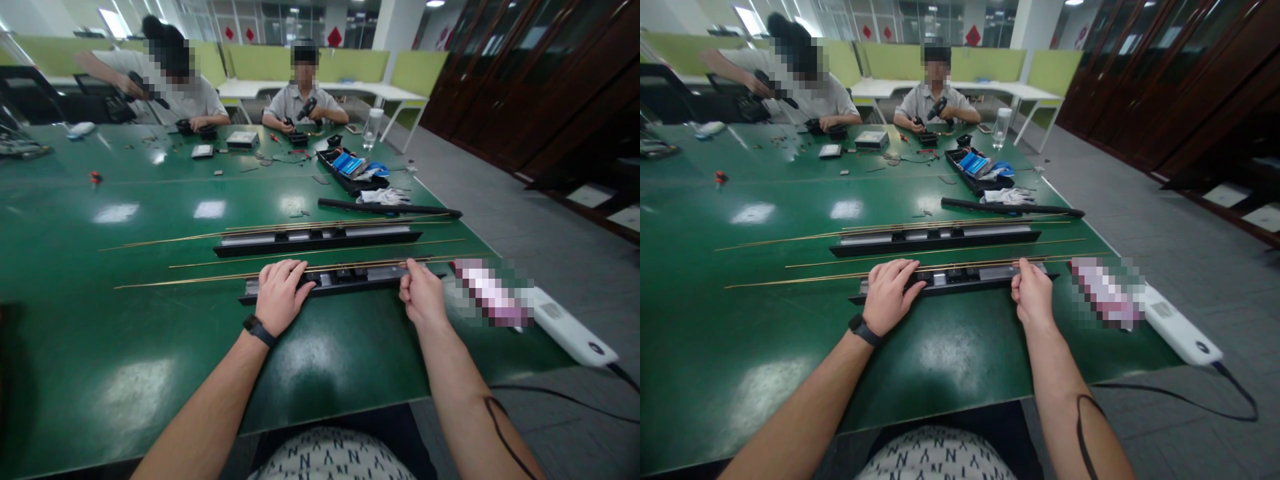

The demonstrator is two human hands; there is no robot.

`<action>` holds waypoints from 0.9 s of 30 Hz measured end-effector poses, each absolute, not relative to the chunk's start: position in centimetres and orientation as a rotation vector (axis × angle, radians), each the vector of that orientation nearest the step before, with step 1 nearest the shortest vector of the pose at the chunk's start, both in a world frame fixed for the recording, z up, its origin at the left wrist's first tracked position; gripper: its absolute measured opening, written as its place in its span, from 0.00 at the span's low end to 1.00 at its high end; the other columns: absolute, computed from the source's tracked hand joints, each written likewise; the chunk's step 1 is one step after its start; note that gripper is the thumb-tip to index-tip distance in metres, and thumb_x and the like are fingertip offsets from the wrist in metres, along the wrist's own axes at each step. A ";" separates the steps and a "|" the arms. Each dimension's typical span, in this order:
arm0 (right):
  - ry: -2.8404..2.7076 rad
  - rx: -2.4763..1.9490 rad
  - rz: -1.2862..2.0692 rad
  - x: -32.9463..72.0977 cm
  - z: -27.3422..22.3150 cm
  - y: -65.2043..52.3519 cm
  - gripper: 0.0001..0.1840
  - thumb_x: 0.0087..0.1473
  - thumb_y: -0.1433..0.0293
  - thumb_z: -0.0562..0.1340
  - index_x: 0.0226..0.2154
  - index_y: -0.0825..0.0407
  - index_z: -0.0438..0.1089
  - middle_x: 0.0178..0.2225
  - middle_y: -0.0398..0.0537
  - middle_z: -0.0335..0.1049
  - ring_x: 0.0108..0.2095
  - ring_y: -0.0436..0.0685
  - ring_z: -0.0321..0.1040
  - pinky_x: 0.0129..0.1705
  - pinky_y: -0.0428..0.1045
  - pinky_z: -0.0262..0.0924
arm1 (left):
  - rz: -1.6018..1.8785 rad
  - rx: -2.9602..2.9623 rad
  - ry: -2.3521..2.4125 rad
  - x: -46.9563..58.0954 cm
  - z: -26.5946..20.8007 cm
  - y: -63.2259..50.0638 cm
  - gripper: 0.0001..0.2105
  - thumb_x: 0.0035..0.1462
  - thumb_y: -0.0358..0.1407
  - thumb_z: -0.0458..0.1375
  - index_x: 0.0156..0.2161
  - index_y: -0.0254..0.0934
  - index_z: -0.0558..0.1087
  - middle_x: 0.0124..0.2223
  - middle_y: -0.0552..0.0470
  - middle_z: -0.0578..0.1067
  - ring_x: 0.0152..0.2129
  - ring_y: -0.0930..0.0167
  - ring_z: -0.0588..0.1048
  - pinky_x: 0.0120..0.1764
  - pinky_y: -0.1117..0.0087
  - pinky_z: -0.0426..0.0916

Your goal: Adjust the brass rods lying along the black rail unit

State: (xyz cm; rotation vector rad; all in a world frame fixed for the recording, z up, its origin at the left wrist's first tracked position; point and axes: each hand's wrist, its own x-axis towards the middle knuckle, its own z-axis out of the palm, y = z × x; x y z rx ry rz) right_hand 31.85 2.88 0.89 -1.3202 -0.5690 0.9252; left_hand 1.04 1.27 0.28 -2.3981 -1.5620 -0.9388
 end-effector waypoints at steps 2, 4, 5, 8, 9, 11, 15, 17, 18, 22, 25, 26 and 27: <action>-0.567 -1.317 0.931 31.9 0.9 2.9 0.18 0.53 0.56 0.72 0.31 0.52 0.71 0.12 0.35 0.59 0.08 0.43 0.47 0.09 0.40 0.39 | -0.934 -2.401 -1.563 1.0 0.3 1.3 0.19 0.69 0.45 0.57 0.60 0.41 0.73 0.57 0.42 0.78 0.56 0.58 0.74 0.59 0.53 0.60; -0.566 -1.316 0.933 31.9 0.9 2.9 0.19 0.53 0.55 0.72 0.31 0.52 0.71 0.12 0.34 0.59 0.08 0.43 0.47 0.09 0.40 0.39 | -0.933 -2.402 -1.564 1.0 0.3 1.3 0.19 0.68 0.46 0.58 0.60 0.41 0.73 0.56 0.43 0.78 0.56 0.58 0.74 0.58 0.53 0.60; -0.567 -1.317 0.933 31.9 0.8 2.9 0.19 0.52 0.55 0.72 0.31 0.52 0.71 0.12 0.34 0.59 0.08 0.43 0.47 0.09 0.40 0.39 | -0.933 -2.402 -1.562 1.0 0.3 1.3 0.19 0.68 0.46 0.58 0.60 0.41 0.73 0.56 0.43 0.78 0.56 0.58 0.74 0.58 0.54 0.60; -0.575 -1.320 0.931 31.9 0.7 2.9 0.20 0.52 0.53 0.72 0.31 0.52 0.71 0.13 0.34 0.59 0.08 0.43 0.47 0.09 0.39 0.40 | -0.936 -2.399 -1.554 1.0 0.4 1.2 0.19 0.69 0.46 0.58 0.60 0.40 0.73 0.57 0.42 0.78 0.56 0.58 0.74 0.58 0.54 0.60; -0.575 -1.321 0.930 31.9 0.7 2.9 0.20 0.52 0.53 0.72 0.31 0.52 0.71 0.13 0.34 0.59 0.08 0.43 0.48 0.09 0.40 0.40 | -0.936 -2.399 -1.554 1.0 0.4 1.2 0.19 0.69 0.46 0.58 0.60 0.40 0.73 0.57 0.42 0.78 0.56 0.58 0.74 0.58 0.54 0.60; -0.571 -1.322 0.929 31.9 0.8 2.9 0.20 0.52 0.54 0.72 0.31 0.52 0.70 0.13 0.34 0.60 0.08 0.43 0.48 0.09 0.40 0.39 | -0.940 -2.398 -1.556 1.0 0.4 1.2 0.19 0.69 0.46 0.58 0.60 0.40 0.73 0.57 0.42 0.78 0.55 0.58 0.74 0.58 0.54 0.60; -0.571 -1.321 0.930 31.9 0.7 2.9 0.19 0.52 0.55 0.72 0.31 0.52 0.71 0.13 0.35 0.60 0.08 0.44 0.47 0.09 0.40 0.39 | -0.933 -2.408 -1.572 1.0 0.4 1.2 0.20 0.68 0.46 0.58 0.60 0.41 0.73 0.57 0.42 0.78 0.56 0.59 0.74 0.58 0.53 0.60; -0.572 -1.322 0.930 32.0 0.6 2.9 0.18 0.52 0.55 0.72 0.31 0.52 0.71 0.13 0.35 0.60 0.08 0.44 0.47 0.09 0.40 0.39 | -0.936 -2.413 -1.576 1.0 0.4 1.2 0.20 0.69 0.46 0.58 0.60 0.41 0.72 0.57 0.43 0.78 0.56 0.59 0.74 0.59 0.53 0.60; -0.573 -1.322 0.931 32.0 0.5 3.0 0.19 0.52 0.55 0.72 0.32 0.52 0.71 0.13 0.34 0.60 0.08 0.44 0.48 0.09 0.40 0.39 | -0.938 -2.415 -1.577 1.0 0.4 1.2 0.20 0.69 0.46 0.58 0.60 0.41 0.72 0.57 0.43 0.78 0.56 0.59 0.74 0.59 0.53 0.60; -0.585 -1.321 0.929 32.3 0.2 3.0 0.19 0.52 0.54 0.72 0.32 0.52 0.71 0.13 0.35 0.60 0.08 0.44 0.48 0.09 0.40 0.39 | -0.943 -2.413 -1.577 1.1 0.6 1.1 0.19 0.69 0.45 0.58 0.60 0.41 0.72 0.57 0.43 0.78 0.56 0.59 0.74 0.59 0.54 0.60; -0.581 -1.324 0.929 32.3 0.1 3.0 0.20 0.52 0.53 0.72 0.32 0.52 0.71 0.13 0.35 0.61 0.08 0.44 0.48 0.09 0.40 0.40 | -0.941 -2.410 -1.577 1.1 0.7 1.1 0.19 0.69 0.45 0.58 0.60 0.40 0.72 0.57 0.43 0.78 0.56 0.59 0.74 0.59 0.54 0.60; -0.578 -1.326 0.927 32.3 0.1 2.9 0.20 0.52 0.53 0.72 0.32 0.52 0.71 0.13 0.35 0.61 0.08 0.44 0.48 0.09 0.40 0.40 | -0.938 -2.411 -1.577 1.1 0.7 1.1 0.19 0.69 0.45 0.58 0.60 0.40 0.72 0.57 0.43 0.78 0.56 0.59 0.74 0.59 0.54 0.60; -0.577 -1.327 0.926 32.3 0.1 2.9 0.20 0.52 0.53 0.72 0.32 0.52 0.72 0.13 0.35 0.61 0.08 0.44 0.48 0.09 0.40 0.40 | -0.936 -2.412 -1.575 1.1 0.7 1.1 0.19 0.69 0.45 0.58 0.60 0.40 0.72 0.57 0.43 0.78 0.56 0.59 0.74 0.59 0.54 0.60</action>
